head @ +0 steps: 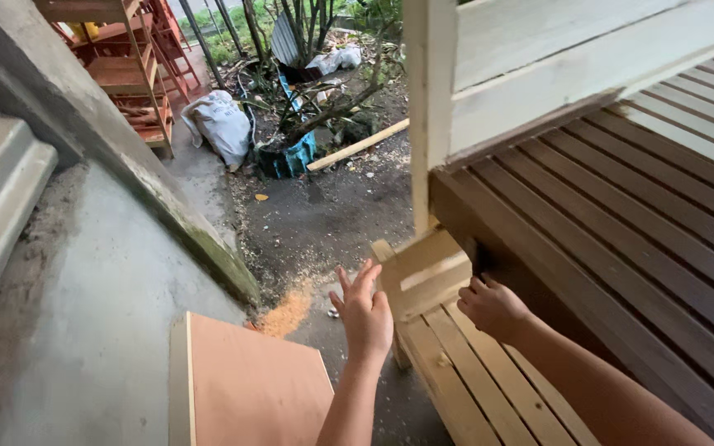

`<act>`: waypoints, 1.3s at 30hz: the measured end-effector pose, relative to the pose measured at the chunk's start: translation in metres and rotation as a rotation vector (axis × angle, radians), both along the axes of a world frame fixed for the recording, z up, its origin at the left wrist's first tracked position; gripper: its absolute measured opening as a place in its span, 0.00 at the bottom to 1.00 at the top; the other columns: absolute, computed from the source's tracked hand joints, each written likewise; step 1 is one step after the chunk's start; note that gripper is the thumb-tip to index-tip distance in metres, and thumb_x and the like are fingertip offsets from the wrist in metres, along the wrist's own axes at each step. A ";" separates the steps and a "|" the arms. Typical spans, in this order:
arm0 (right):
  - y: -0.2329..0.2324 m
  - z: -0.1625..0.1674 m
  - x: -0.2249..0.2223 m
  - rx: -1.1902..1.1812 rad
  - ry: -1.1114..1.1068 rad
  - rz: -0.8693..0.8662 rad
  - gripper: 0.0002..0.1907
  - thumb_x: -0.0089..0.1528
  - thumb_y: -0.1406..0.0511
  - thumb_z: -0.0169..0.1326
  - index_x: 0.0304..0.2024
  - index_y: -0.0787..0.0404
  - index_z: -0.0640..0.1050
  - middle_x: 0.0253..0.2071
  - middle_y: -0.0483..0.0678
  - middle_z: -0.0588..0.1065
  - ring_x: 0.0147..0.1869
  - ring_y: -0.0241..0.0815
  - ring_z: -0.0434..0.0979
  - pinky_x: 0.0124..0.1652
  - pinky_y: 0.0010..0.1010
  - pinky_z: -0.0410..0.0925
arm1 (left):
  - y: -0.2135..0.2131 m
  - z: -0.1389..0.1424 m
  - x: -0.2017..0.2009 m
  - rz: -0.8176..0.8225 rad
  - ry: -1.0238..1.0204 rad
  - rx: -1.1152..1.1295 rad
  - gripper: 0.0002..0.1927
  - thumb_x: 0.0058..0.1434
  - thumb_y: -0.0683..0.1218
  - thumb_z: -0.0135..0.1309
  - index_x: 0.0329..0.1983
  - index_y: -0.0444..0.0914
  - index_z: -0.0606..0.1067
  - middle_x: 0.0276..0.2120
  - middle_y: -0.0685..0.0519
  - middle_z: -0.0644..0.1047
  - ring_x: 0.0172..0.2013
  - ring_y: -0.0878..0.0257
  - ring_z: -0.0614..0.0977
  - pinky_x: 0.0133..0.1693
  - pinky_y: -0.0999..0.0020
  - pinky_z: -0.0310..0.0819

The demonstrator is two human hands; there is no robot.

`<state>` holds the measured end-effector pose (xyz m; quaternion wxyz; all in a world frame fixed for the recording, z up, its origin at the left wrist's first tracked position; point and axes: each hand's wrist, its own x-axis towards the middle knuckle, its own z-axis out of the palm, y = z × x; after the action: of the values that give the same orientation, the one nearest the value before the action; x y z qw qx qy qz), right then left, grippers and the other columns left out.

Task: The person applies brown wood stain with a brush to the slatted seat and frame of an unfinished wooden bench, dipping the brush into a stain can between sections and working across the slats and side rails.

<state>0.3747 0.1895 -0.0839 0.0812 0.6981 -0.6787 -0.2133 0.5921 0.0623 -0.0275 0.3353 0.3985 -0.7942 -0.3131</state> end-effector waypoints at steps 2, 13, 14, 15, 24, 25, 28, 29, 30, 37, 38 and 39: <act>0.029 -0.002 0.007 0.005 -0.017 -0.004 0.21 0.60 0.56 0.62 0.48 0.60 0.74 0.53 0.49 0.70 0.64 0.52 0.66 0.64 0.48 0.61 | 0.023 0.002 0.003 -0.004 -0.012 0.025 0.24 0.62 0.39 0.41 0.62 0.42 0.73 0.69 0.54 0.67 0.76 0.51 0.45 0.71 0.43 0.20; 0.155 0.035 0.046 0.203 -0.095 -0.023 0.25 0.63 0.52 0.61 0.51 0.63 0.73 0.55 0.51 0.70 0.64 0.53 0.66 0.66 0.51 0.59 | 0.118 0.021 0.009 -0.027 0.036 0.022 0.24 0.62 0.40 0.43 0.63 0.43 0.72 0.71 0.54 0.65 0.76 0.50 0.45 0.71 0.45 0.21; 0.158 0.037 0.048 0.208 -0.099 -0.025 0.24 0.64 0.52 0.61 0.51 0.63 0.74 0.55 0.50 0.70 0.63 0.52 0.67 0.66 0.50 0.60 | 0.120 0.021 0.009 -0.028 0.048 0.023 0.24 0.62 0.41 0.43 0.63 0.42 0.72 0.71 0.54 0.65 0.76 0.51 0.45 0.72 0.45 0.21; 0.159 0.038 0.050 0.213 -0.102 -0.026 0.23 0.65 0.52 0.60 0.51 0.63 0.74 0.54 0.50 0.71 0.63 0.52 0.68 0.66 0.48 0.61 | 0.122 0.020 0.009 -0.029 0.043 0.016 0.24 0.63 0.40 0.42 0.63 0.42 0.72 0.71 0.55 0.65 0.76 0.50 0.45 0.72 0.45 0.21; 0.096 0.008 0.015 0.018 -0.086 0.058 0.27 0.58 0.55 0.65 0.52 0.61 0.73 0.56 0.49 0.69 0.63 0.54 0.66 0.60 0.43 0.65 | 0.068 -0.008 0.017 0.000 -0.001 0.028 0.24 0.62 0.39 0.42 0.62 0.42 0.72 0.70 0.53 0.66 0.76 0.49 0.44 0.71 0.42 0.20; 0.080 0.001 0.012 -0.012 -0.066 0.052 0.27 0.58 0.55 0.66 0.52 0.62 0.73 0.55 0.49 0.69 0.63 0.54 0.66 0.60 0.42 0.66 | 0.057 -0.012 0.019 0.002 -0.006 0.037 0.25 0.62 0.39 0.42 0.62 0.42 0.73 0.69 0.54 0.67 0.76 0.50 0.45 0.71 0.42 0.20; 0.028 -0.012 -0.001 -0.108 -0.085 0.023 0.21 0.57 0.58 0.66 0.48 0.59 0.75 0.55 0.46 0.70 0.65 0.54 0.66 0.58 0.39 0.68 | 0.020 -0.019 0.021 0.010 0.018 0.043 0.25 0.61 0.39 0.42 0.61 0.42 0.73 0.69 0.54 0.68 0.76 0.51 0.45 0.71 0.43 0.21; 0.010 -0.015 -0.006 -0.104 -0.105 -0.005 0.22 0.56 0.58 0.66 0.49 0.57 0.75 0.56 0.46 0.70 0.65 0.55 0.65 0.58 0.41 0.68 | 0.005 -0.020 0.020 0.013 0.032 0.039 0.24 0.61 0.40 0.42 0.61 0.42 0.73 0.69 0.54 0.68 0.76 0.51 0.45 0.71 0.43 0.21; -0.008 -0.019 -0.011 -0.098 -0.125 -0.032 0.22 0.56 0.58 0.66 0.50 0.56 0.75 0.57 0.46 0.69 0.65 0.56 0.65 0.59 0.42 0.68 | -0.010 -0.021 0.019 0.010 0.030 0.045 0.24 0.61 0.39 0.42 0.61 0.41 0.73 0.69 0.54 0.67 0.76 0.51 0.45 0.71 0.43 0.21; -0.097 -0.014 -0.052 -0.591 0.061 0.165 0.05 0.57 0.67 0.59 0.36 0.52 0.78 0.59 0.60 0.69 0.64 0.69 0.70 0.56 0.44 0.73 | -0.070 -0.040 0.015 0.002 -0.026 0.048 0.24 0.63 0.39 0.39 0.62 0.41 0.73 0.70 0.54 0.66 0.77 0.51 0.44 0.71 0.42 0.21; -0.104 -0.013 -0.057 -0.636 0.032 0.177 0.05 0.56 0.66 0.59 0.35 0.53 0.78 0.59 0.62 0.69 0.64 0.69 0.70 0.57 0.45 0.73 | -0.074 -0.043 0.014 -0.005 -0.018 0.056 0.24 0.63 0.39 0.39 0.62 0.41 0.73 0.70 0.54 0.67 0.77 0.51 0.44 0.71 0.42 0.22; -0.110 -0.015 -0.061 -0.681 0.004 0.189 0.06 0.55 0.66 0.59 0.35 0.54 0.78 0.59 0.63 0.70 0.64 0.69 0.70 0.57 0.46 0.74 | -0.076 -0.047 0.013 -0.018 -0.001 0.059 0.24 0.63 0.39 0.39 0.62 0.40 0.73 0.70 0.53 0.66 0.77 0.51 0.44 0.71 0.42 0.22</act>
<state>0.3135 0.0797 -0.0985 0.3299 0.6903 -0.6431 0.0325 0.6048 -0.0141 -0.0741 0.3202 0.4011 -0.7883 -0.3394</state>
